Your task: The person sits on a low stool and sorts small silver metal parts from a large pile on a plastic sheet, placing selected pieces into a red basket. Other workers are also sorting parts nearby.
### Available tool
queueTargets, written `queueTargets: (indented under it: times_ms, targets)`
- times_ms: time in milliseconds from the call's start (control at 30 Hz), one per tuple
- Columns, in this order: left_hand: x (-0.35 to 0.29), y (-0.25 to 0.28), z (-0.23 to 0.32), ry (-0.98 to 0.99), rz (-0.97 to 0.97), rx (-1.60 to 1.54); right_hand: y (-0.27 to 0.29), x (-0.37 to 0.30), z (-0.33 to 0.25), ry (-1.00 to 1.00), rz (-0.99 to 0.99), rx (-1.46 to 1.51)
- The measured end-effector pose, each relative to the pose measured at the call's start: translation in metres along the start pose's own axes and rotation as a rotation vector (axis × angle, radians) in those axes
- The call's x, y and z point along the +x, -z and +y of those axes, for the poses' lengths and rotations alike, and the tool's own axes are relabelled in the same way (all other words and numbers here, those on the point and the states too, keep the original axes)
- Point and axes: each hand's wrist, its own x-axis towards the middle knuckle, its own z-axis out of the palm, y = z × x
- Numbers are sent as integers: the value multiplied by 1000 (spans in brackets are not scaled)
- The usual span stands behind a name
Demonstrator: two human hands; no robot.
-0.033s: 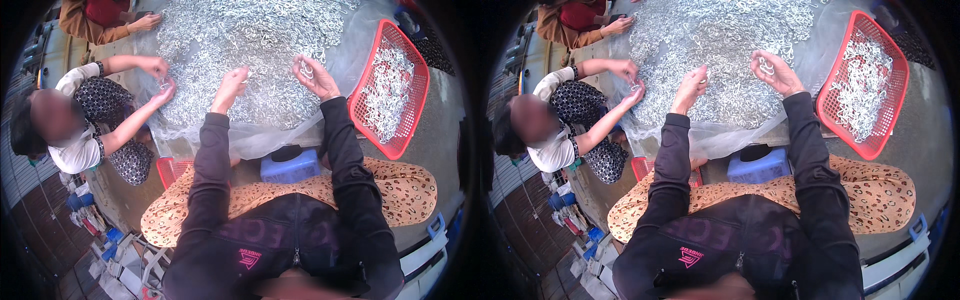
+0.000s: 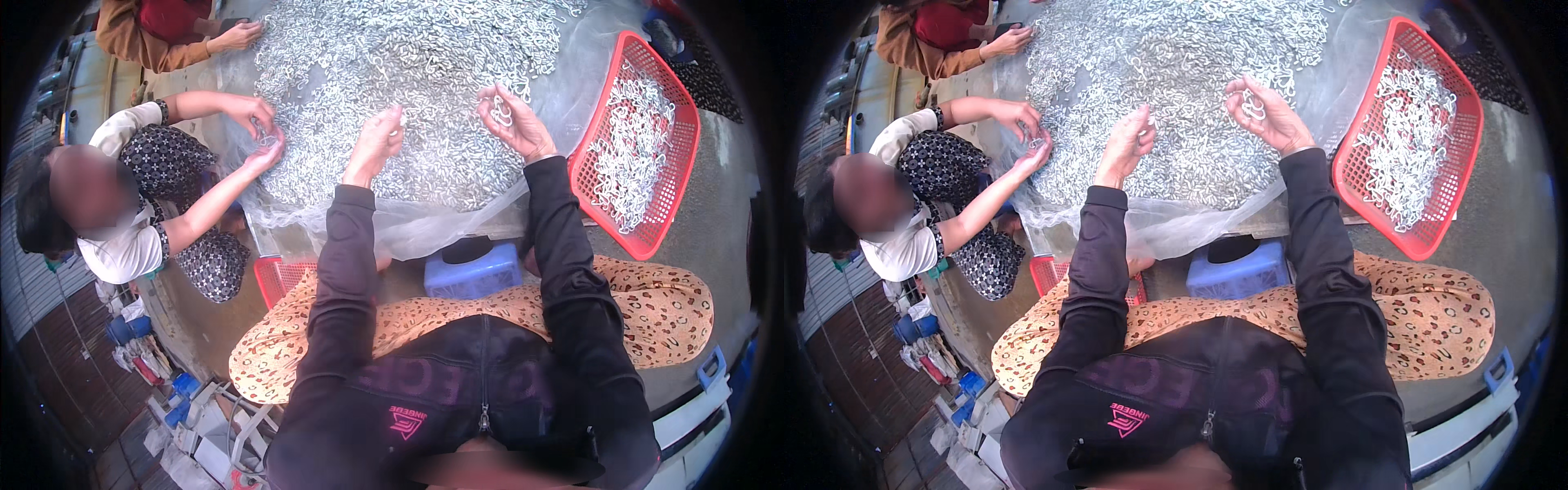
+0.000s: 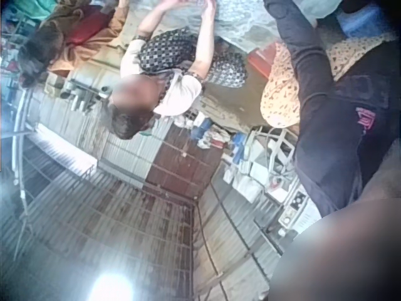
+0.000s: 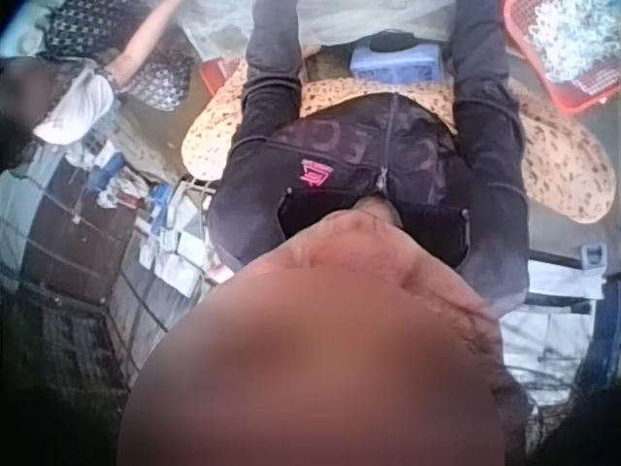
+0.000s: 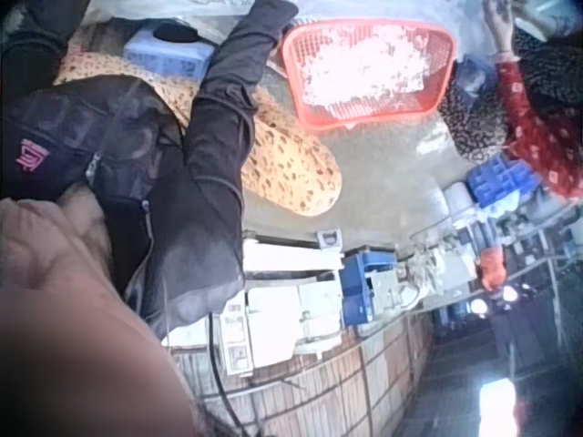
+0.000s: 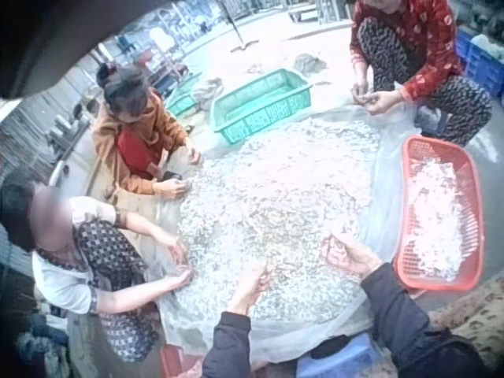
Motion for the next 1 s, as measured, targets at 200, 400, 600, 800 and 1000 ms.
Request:
queueTargets:
  times_ms: [200, 400, 600, 800, 1000]
  targets:
    - [-1, -15, -4, -149, -169, -310, 25, 32, 4, 80, 290, -1364]
    - [14, -44, -67, -252, 174, 1180, 36, 55, 62, 264, 463, -1988]
    - [19, -32, -61, -266, 116, 940, 33, 50, 41, 188, 234, -1617]
    - [17, 14, 4, 20, 28, -269, 13, 34, 6, 31, -27, -688]
    - [38, 27, 6, -172, 15, -447, -13, 21, -13, 160, -454, -127]
